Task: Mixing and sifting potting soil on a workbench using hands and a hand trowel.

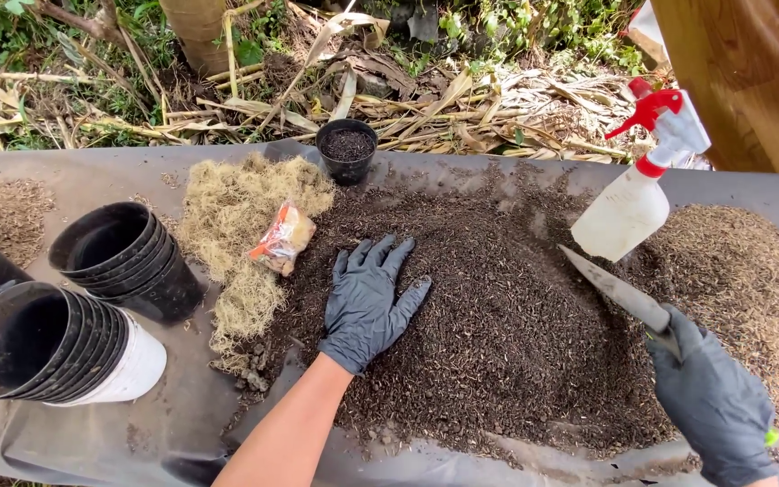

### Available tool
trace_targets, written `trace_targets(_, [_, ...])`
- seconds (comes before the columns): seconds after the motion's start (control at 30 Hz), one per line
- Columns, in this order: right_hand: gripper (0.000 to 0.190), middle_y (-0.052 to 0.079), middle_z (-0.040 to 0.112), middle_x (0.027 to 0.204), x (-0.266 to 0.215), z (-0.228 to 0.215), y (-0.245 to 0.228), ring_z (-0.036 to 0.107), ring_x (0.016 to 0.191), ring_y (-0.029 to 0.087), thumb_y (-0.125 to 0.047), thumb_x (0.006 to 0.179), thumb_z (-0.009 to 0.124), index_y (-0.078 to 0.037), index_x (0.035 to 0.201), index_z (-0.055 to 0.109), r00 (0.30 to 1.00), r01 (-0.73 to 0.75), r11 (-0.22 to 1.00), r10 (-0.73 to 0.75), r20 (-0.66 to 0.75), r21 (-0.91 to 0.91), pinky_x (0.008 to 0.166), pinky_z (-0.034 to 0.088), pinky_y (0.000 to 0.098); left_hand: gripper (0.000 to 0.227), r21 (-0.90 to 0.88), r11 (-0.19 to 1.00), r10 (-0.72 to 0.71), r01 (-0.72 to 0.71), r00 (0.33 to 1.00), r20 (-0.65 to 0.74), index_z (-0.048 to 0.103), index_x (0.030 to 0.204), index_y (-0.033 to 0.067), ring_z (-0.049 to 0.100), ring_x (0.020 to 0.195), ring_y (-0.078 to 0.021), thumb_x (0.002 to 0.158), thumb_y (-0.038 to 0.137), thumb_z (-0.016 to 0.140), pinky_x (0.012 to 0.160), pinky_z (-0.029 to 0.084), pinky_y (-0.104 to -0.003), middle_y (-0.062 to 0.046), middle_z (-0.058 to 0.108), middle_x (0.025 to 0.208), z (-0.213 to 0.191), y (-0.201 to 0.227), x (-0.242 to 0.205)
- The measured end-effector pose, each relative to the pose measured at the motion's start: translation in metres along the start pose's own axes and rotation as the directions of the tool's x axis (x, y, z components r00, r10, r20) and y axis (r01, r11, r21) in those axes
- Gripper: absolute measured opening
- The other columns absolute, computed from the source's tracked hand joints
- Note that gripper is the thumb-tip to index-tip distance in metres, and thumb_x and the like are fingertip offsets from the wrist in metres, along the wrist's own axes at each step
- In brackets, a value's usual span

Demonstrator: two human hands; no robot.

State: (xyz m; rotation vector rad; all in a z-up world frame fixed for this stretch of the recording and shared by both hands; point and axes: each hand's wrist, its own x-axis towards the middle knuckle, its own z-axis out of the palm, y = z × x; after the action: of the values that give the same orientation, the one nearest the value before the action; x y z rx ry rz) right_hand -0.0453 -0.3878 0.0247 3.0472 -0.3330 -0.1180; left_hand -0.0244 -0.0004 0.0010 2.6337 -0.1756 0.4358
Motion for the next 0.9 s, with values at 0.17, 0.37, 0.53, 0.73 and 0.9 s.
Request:
trace_targets(0.17, [0.058,0.011,0.068,0.125,0.026,0.078,0.045,0.074,0.095,0.038,-0.043,0.104,0.047,-0.036,0.161,0.048,0.977,-0.01,0.984,0.048,-0.21,0.178,0.072,0.057,0.0503,0.071,0.019,1.0,0.013,-0.013,1.0,-0.018,0.049,0.152,0.0221,0.04,0.141,-0.0406,0.097,0.066,0.037,0.117,0.022,-0.057,-0.013,0.05,0.153,0.004,-0.002,-0.001])
trace_targets(0.37, [0.072,0.018,0.064,0.124,0.035,0.084,0.043,0.064,0.101,0.033,-0.056,0.106,0.037,-0.022,0.168,0.047,0.882,0.055,0.994,-0.092,-0.462,-0.093,0.084,0.054,0.0456,0.071,0.016,1.0,0.011,-0.01,1.0,-0.01,0.048,0.152,0.0214,0.039,0.143,-0.0411,0.097,0.066,0.036,0.118,0.021,-0.057,-0.013,0.049,0.153,0.004,-0.003,0.001])
trace_targets(0.53, [0.068,0.027,0.052,0.144,0.015,0.02,-0.045,0.05,0.127,0.041,-0.051,0.103,0.036,-0.012,0.158,0.045,0.882,0.24,0.962,-0.159,-0.444,0.133,0.1,0.037,0.0536,0.06,0.04,0.999,0.01,-0.008,0.998,-0.056,0.048,0.152,0.0252,0.042,0.142,-0.0358,0.101,0.055,0.035,0.118,0.022,-0.055,-0.005,0.052,0.151,0.013,-0.008,-0.001])
trace_targets(0.73, [0.073,0.028,0.044,0.15,0.015,-0.061,-0.153,0.048,0.132,0.058,-0.065,0.091,0.05,-0.027,0.153,0.045,0.862,0.507,0.738,-0.433,-0.263,0.446,0.105,0.036,0.0767,0.061,-0.043,0.996,-0.072,0.073,0.997,0.029,0.036,0.16,0.0324,0.041,0.143,-0.0359,0.104,0.056,0.038,0.121,0.018,-0.056,-0.006,0.051,0.153,0.004,-0.004,-0.003])
trace_targets(0.9, [0.07,0.003,0.032,0.164,0.033,-0.089,-0.218,0.036,0.148,0.044,-0.064,0.08,0.071,-0.051,0.144,0.049,0.702,0.668,0.695,-0.707,0.084,0.264,0.122,0.022,0.0654,0.077,-0.151,0.988,-0.029,0.033,0.999,0.025,0.034,0.161,0.025,0.038,0.144,-0.0389,0.098,0.065,0.05,0.122,0.015,-0.058,-0.009,0.049,0.153,0.003,-0.007,-0.005])
